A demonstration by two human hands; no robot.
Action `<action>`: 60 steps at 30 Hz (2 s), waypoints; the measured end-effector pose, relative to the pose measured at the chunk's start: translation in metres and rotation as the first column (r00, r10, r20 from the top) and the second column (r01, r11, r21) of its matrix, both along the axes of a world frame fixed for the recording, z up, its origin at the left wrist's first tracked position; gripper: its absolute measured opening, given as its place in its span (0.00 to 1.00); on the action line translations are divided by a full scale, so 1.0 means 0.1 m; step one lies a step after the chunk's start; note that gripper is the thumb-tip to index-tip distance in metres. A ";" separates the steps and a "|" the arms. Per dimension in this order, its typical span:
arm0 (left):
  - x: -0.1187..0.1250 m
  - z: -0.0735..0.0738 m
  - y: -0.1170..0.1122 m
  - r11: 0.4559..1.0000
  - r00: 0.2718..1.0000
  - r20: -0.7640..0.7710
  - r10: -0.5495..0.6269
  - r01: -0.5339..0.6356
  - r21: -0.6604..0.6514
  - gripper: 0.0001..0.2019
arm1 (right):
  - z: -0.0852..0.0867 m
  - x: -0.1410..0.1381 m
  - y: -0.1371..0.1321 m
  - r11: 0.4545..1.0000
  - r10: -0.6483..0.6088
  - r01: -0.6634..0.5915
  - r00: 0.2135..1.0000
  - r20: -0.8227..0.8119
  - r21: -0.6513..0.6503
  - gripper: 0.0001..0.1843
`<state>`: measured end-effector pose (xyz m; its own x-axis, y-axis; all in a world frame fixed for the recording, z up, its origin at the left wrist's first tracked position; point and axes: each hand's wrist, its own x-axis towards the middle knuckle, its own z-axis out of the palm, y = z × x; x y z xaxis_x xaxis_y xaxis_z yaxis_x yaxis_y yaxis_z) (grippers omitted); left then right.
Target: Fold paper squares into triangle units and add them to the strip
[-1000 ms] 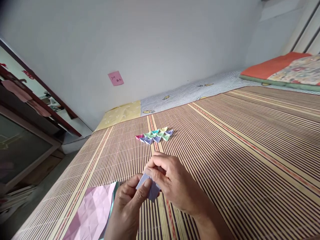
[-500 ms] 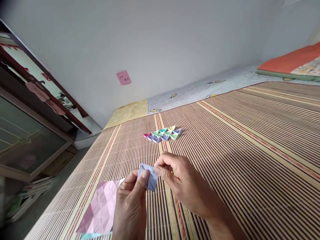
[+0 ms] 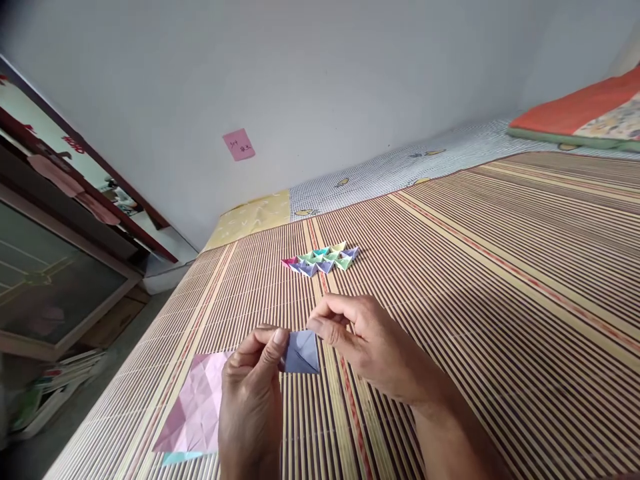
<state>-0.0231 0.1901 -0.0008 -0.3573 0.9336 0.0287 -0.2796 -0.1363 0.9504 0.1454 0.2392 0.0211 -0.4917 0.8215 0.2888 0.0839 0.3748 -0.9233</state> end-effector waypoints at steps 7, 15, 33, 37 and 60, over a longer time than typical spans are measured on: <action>0.02 -0.06 0.02 0.997 0.990 0.128 0.063 -0.069 0.045 0.12 | -0.03 -0.14 -0.02 0.999 0.020 -0.021 0.999 -0.027 -0.039 0.15; 0.05 0.00 0.02 0.998 0.993 0.104 0.049 -0.052 0.021 0.15 | 0.00 -0.13 -0.03 0.998 0.032 -0.036 0.997 -0.071 -0.049 0.16; 0.07 0.00 0.03 0.999 0.987 0.157 -0.034 0.029 0.035 0.14 | -0.01 -0.20 -0.03 0.979 -0.198 0.202 0.971 -0.133 0.019 0.16; 0.08 -0.01 0.06 0.999 0.980 0.197 -0.020 0.010 0.054 0.14 | -0.03 -0.17 -0.04 0.987 -0.150 0.153 0.986 -0.071 0.041 0.17; 0.11 0.00 0.02 0.995 0.999 -0.036 0.031 -0.027 0.092 0.10 | -0.09 -0.37 -0.05 0.975 -0.178 0.148 0.966 -0.189 -0.164 0.17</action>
<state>-0.0122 0.1918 -0.0011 -0.3811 0.9158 0.1272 -0.2388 -0.2304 0.9433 0.1081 0.2344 0.0117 -0.2917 0.9266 0.2374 -0.0603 0.2299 -0.9713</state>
